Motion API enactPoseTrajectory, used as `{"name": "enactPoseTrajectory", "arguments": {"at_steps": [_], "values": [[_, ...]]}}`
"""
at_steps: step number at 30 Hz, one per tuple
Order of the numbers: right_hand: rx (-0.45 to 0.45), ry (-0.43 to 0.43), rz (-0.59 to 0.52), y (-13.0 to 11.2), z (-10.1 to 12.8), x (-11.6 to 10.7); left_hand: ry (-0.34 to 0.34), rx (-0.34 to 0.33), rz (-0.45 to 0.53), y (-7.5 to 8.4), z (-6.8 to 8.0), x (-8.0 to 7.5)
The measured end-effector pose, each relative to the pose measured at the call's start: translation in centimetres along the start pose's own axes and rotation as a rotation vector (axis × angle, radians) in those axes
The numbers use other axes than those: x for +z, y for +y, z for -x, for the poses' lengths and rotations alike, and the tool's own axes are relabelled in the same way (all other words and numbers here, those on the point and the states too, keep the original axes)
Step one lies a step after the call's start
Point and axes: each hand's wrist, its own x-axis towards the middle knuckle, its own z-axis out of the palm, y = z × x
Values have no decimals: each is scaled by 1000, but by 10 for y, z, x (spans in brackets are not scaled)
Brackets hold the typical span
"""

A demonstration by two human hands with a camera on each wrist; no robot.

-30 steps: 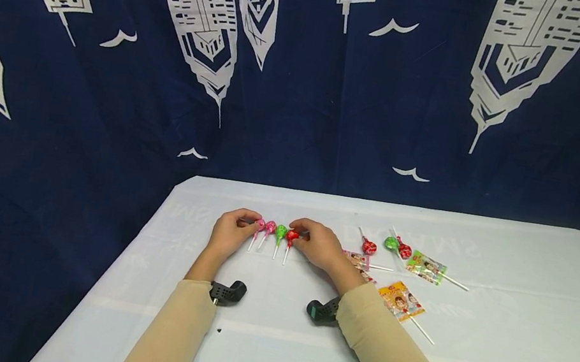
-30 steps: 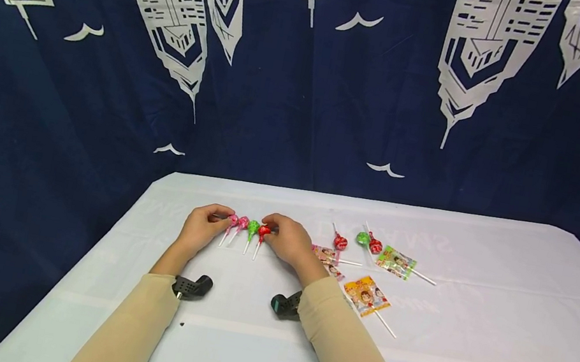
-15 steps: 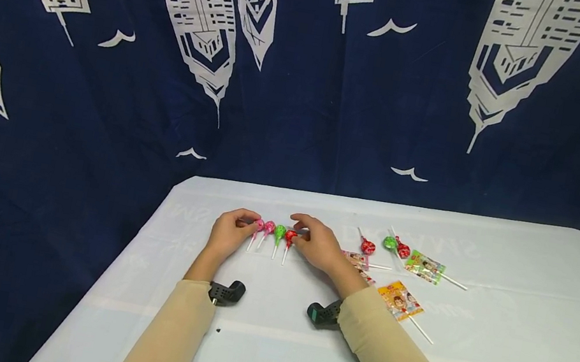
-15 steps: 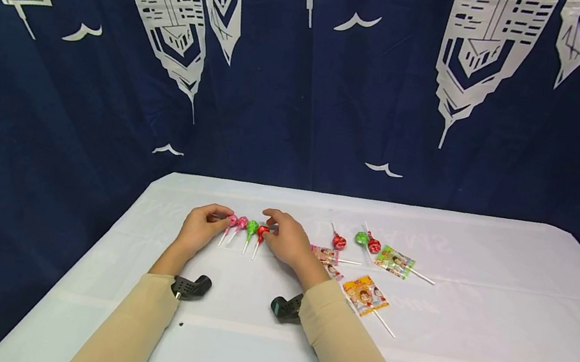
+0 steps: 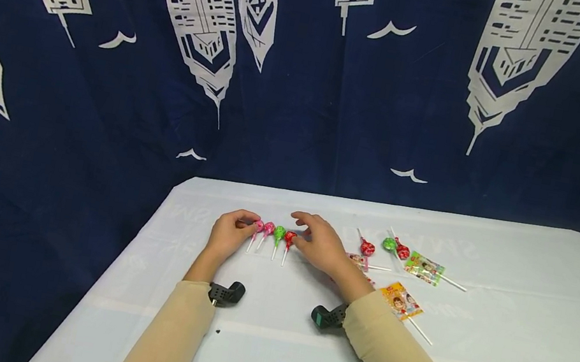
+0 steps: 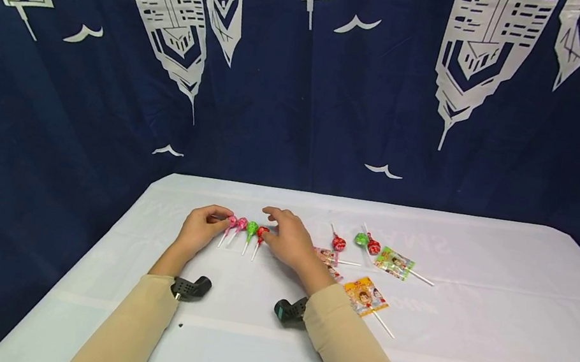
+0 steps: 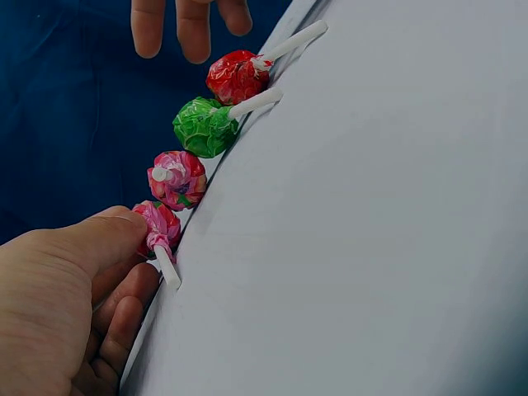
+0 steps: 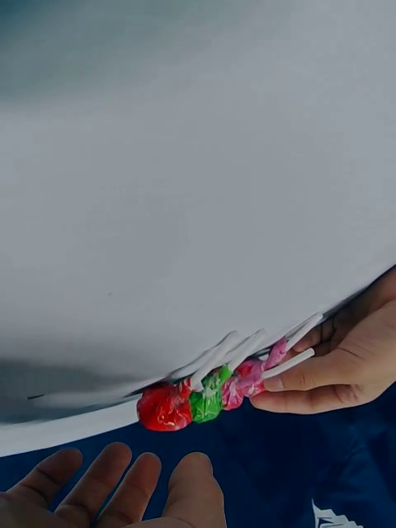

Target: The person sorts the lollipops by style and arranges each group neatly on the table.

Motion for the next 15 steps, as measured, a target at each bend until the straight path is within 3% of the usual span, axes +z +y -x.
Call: {"name": "enactPoseTrajectory", "arguments": {"at_steps": [15], "values": [[23, 22, -7, 5, 15, -13, -3, -5, -8, 1, 0, 0]]}}
